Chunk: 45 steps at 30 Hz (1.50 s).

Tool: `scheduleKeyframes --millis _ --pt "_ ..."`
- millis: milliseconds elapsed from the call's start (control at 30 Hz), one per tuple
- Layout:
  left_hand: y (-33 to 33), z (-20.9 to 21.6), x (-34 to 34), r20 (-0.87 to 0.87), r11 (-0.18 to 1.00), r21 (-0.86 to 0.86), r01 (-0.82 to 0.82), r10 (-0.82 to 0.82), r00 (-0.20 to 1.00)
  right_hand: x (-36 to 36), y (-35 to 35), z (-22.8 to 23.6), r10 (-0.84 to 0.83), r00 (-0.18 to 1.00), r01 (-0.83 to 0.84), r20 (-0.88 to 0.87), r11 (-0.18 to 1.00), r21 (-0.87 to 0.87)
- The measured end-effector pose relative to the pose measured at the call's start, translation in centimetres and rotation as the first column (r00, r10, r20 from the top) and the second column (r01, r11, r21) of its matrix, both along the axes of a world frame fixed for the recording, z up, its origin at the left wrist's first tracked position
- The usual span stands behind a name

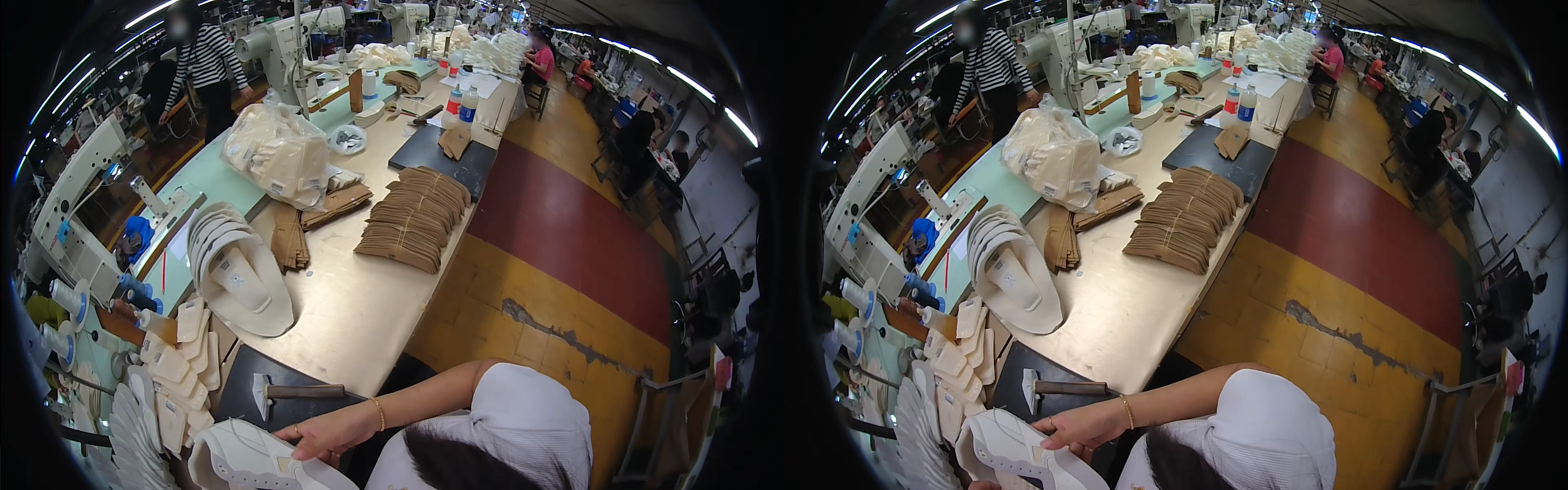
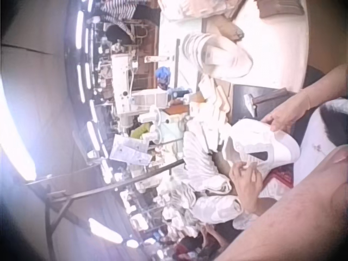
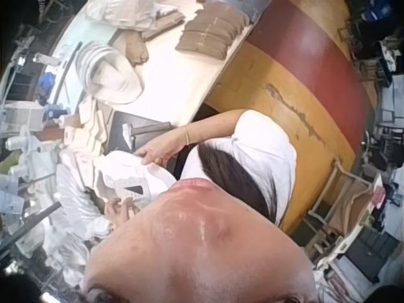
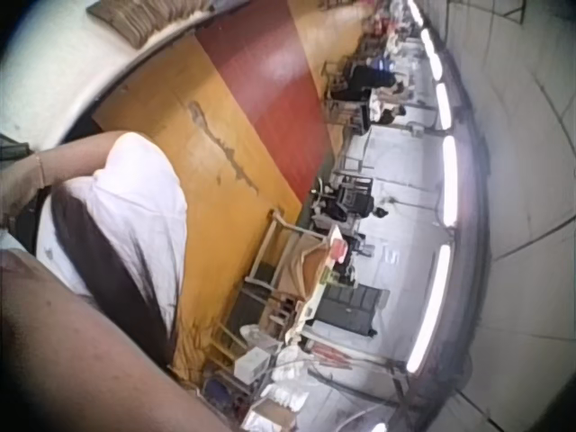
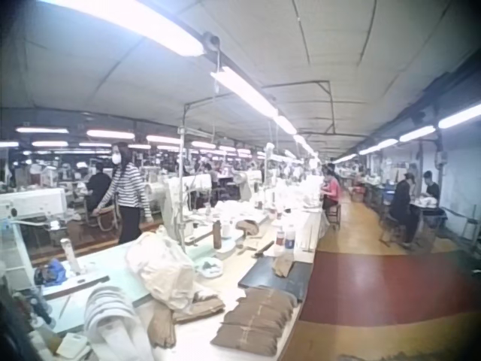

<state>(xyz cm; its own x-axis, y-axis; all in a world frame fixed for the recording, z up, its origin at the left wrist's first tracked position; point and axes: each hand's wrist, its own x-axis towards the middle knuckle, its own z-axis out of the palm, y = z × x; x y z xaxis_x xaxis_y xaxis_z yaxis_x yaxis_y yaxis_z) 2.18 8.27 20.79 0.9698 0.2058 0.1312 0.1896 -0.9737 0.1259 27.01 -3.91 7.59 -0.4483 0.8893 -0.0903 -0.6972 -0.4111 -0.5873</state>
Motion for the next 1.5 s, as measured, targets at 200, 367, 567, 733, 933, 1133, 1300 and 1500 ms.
scheduleKeyframes --millis 200,367,567,733,933,1133,1300,1500 --pt "-0.7 -0.3 -0.1 -0.001 0.998 -0.031 -0.050 0.050 0.999 -1.0 0.6 1.1 -0.052 0.998 0.061 -0.046 0.970 0.234" --pt "-1.0 -1.9 0.1 0.317 0.968 -0.193 -0.163 0.219 0.923 0.7 0.9 2.4 -0.185 0.982 0.187 -0.041 0.916 0.355" --pt "0.0 -9.5 -0.5 0.232 0.823 -0.380 -0.422 0.526 0.818 3.3 1.2 3.5 -0.354 0.934 0.304 0.050 0.860 0.410" --pt "2.1 -19.5 -0.3 0.090 0.904 -0.165 -0.395 0.413 0.906 4.8 0.2 4.9 -0.448 0.887 0.385 0.110 0.850 0.359" --pt "2.1 -23.5 -0.9 -0.062 0.894 -0.134 -0.427 0.423 0.904 5.3 0.2 4.3 -0.451 0.879 0.372 0.158 0.853 0.365" --pt "0.7 -23.4 -0.5 -0.059 0.878 -0.181 -0.443 0.440 0.896 4.9 0.5 3.8 -0.437 0.890 0.372 0.132 0.862 0.345" --pt "-0.2 -23.7 -0.1 -0.007 0.878 -0.185 -0.441 0.447 0.894 4.6 0.8 3.2 -0.426 0.892 0.354 0.149 0.865 0.356" --pt "-0.7 -25.0 -0.4 0.104 0.900 -0.131 -0.416 0.430 0.897 3.5 1.7 2.2 -0.396 0.911 0.340 0.114 0.879 0.335"
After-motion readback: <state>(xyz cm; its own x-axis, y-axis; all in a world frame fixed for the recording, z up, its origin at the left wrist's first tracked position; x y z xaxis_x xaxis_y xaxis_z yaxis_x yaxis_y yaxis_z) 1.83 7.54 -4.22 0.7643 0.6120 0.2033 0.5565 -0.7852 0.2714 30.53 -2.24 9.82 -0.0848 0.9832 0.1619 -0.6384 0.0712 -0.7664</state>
